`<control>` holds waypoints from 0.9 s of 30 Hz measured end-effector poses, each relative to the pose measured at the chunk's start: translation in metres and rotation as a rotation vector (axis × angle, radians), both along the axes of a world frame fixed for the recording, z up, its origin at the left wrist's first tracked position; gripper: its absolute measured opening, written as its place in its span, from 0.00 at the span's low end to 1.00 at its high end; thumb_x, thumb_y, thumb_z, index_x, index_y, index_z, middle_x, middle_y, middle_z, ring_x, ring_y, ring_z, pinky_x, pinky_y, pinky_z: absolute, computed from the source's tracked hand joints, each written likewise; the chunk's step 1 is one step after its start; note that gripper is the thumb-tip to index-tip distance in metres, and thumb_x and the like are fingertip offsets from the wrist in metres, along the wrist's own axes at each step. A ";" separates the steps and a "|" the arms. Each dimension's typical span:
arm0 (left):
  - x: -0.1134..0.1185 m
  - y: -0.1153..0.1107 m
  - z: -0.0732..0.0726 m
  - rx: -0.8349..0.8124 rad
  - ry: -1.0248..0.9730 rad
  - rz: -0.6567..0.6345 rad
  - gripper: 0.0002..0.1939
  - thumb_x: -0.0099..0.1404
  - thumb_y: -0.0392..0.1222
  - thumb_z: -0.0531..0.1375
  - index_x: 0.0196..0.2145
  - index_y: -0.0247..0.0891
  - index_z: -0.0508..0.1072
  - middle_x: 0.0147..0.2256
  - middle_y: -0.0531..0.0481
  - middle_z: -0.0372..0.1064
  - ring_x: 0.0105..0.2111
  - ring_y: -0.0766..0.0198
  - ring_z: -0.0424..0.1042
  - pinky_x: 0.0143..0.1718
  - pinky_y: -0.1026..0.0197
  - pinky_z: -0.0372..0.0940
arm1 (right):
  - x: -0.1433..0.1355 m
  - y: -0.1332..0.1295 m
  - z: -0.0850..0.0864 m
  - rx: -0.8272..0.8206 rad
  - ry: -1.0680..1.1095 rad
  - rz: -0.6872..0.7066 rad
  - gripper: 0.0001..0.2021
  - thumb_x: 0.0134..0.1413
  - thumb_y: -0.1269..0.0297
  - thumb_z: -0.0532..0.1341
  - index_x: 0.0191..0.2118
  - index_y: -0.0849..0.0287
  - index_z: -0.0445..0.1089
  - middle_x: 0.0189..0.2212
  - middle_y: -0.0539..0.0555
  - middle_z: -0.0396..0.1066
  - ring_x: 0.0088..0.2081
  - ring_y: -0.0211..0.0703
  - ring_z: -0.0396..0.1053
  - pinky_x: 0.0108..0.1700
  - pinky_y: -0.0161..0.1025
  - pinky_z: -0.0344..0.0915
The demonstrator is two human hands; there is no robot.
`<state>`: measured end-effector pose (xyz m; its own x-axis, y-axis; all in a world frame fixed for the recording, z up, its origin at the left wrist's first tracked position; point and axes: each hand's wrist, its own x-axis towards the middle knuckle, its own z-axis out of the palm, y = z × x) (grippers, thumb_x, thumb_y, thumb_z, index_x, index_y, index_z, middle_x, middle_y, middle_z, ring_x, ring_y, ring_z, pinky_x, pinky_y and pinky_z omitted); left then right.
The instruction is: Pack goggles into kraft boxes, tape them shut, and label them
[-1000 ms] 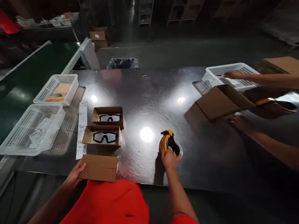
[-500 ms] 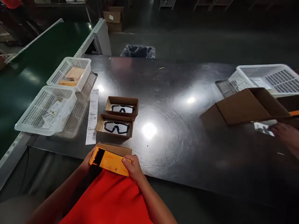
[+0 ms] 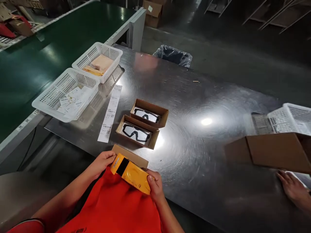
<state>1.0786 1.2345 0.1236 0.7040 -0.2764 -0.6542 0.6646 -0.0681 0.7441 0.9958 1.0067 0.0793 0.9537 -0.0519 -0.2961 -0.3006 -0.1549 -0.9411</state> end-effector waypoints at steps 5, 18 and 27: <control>0.002 0.007 -0.025 0.126 -0.057 0.106 0.20 0.49 0.57 0.61 0.20 0.37 0.64 0.17 0.56 0.60 0.18 0.71 0.57 0.20 0.66 0.54 | 0.004 0.003 0.011 -0.029 -0.021 0.067 0.30 0.52 0.35 0.49 0.18 0.57 0.60 0.14 0.48 0.51 0.19 0.36 0.49 0.21 0.36 0.47; 0.025 0.080 -0.139 0.563 -0.236 0.175 0.12 0.59 0.41 0.57 0.20 0.37 0.66 0.18 0.57 0.61 0.22 0.68 0.63 0.28 0.63 0.60 | 0.040 0.027 0.036 -0.173 0.226 0.186 0.27 0.51 0.37 0.53 0.18 0.56 0.56 0.15 0.47 0.51 0.19 0.35 0.50 0.19 0.34 0.47; -0.001 0.046 -0.168 0.661 -0.239 -0.055 0.07 0.64 0.42 0.58 0.36 0.35 0.71 0.33 0.48 0.71 0.37 0.59 0.71 0.43 0.53 0.65 | 0.036 0.026 0.035 -0.195 0.258 0.176 0.27 0.53 0.38 0.54 0.18 0.57 0.57 0.14 0.47 0.54 0.18 0.36 0.52 0.18 0.33 0.49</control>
